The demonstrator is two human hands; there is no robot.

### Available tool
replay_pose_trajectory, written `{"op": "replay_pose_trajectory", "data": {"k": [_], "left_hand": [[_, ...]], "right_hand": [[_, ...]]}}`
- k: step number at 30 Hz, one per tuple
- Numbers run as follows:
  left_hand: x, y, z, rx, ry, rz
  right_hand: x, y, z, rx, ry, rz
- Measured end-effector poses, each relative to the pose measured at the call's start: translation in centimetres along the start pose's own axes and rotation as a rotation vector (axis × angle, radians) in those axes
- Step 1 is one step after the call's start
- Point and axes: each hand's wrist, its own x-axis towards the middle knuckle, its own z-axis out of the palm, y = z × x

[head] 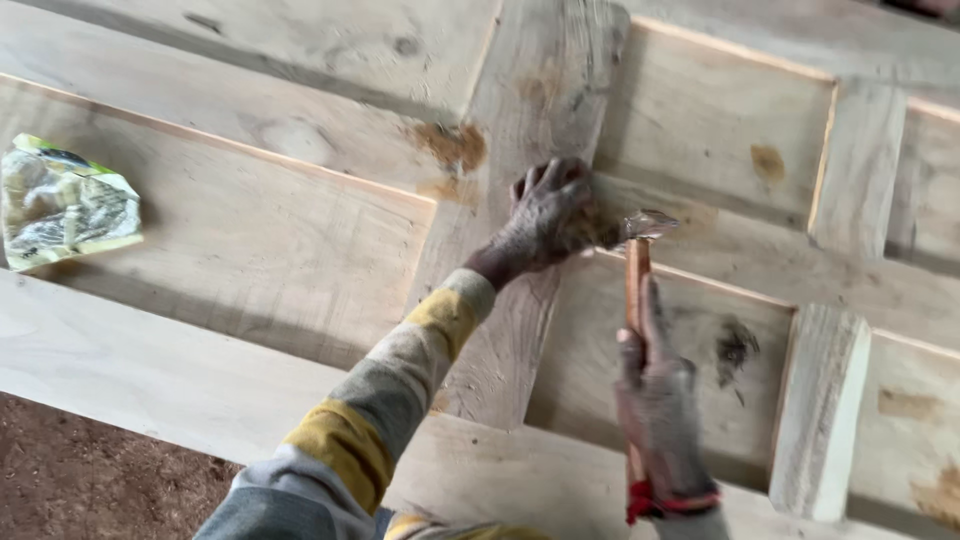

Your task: The person hammers nails into a wooden frame with a hammer, picking up the nails and positioning them before driving them into the wood.

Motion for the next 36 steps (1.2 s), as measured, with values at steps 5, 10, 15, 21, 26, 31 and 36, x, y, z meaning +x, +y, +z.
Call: {"op": "replay_pose_trajectory", "data": {"k": [5, 10, 15, 21, 26, 31, 36], "left_hand": [[-0.1, 0.3, -0.9, 0.024, -0.097, -0.052], [-0.6, 1.3, -2.1, -0.003, -0.061, -0.027], [-4.3, 3.0, -1.8, 0.216, -0.003, 0.078], [-8.2, 6.4, -1.4, 0.337, -0.075, 0.07], [-9.7, 8.4, 0.9, 0.267, 0.011, 0.065], [-10.7, 14.6, 6.7, 0.095, -0.111, 0.086], [-10.3, 20.9, 10.6, -0.009, -0.18, 0.036]], "right_hand": [[-0.1, 1.2, 1.0, 0.082, 0.141, -0.207], [-0.4, 1.0, 0.6, 0.098, 0.142, -0.28], [-2.1, 2.9, -1.3, 0.124, 0.187, -0.216], [-4.7, 6.3, -4.1, 0.063, 0.353, -0.149], [-4.8, 10.8, -7.6, 0.022, 0.447, -0.229], [-3.1, 16.4, -11.4, -0.175, 0.441, -0.132], [-3.3, 20.5, -13.0, -0.15, 0.479, -0.106]]}}
